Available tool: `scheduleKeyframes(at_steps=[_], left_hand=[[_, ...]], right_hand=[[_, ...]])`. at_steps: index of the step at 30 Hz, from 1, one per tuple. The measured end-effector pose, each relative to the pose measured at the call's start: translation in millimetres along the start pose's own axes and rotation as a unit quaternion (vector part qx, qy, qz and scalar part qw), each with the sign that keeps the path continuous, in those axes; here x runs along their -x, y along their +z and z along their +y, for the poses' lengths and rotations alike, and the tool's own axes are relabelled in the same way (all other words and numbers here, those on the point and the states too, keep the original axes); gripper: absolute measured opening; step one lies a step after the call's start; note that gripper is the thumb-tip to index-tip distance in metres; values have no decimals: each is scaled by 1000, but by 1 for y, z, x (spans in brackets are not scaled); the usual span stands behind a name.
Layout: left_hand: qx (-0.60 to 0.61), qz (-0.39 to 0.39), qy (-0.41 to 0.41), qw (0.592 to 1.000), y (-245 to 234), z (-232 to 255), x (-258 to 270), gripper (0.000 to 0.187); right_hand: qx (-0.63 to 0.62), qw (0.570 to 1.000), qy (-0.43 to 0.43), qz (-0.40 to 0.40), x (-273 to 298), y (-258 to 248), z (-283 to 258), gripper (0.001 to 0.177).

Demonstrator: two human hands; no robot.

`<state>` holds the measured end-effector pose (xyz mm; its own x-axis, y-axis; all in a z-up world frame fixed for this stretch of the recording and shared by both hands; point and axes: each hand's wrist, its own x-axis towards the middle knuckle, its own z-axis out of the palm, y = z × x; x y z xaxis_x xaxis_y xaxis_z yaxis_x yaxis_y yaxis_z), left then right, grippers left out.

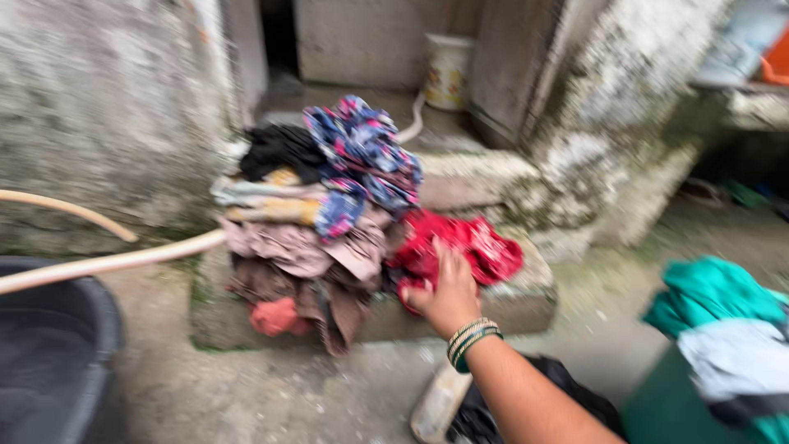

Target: The person scrubs a floral garment and black clothing against a concrete surface using a brush and soap, then pours water from a red mug to rinse them.

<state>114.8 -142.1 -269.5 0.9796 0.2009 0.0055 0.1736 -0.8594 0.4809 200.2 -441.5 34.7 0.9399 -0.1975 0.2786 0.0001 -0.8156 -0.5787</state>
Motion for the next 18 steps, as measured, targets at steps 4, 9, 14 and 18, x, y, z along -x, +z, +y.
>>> scheduleKeyframes(at_steps=[4, 9, 14, 18], left_hand=[[-39, 39, 16, 998, 31, -10, 17, 56], [-84, 37, 24, 995, 78, -43, 30, 55], [-103, 54, 35, 993, 73, -73, 10, 55], [-90, 133, 114, 980, 58, -66, 63, 55]], right_hand=[[212, 902, 334, -175, 93, -27, 92, 99], [248, 905, 288, -192, 117, -3, 216, 55], [-26, 979, 152, -131, 74, 29, 234, 63], [-516, 815, 128, -229, 59, -20, 149, 47]])
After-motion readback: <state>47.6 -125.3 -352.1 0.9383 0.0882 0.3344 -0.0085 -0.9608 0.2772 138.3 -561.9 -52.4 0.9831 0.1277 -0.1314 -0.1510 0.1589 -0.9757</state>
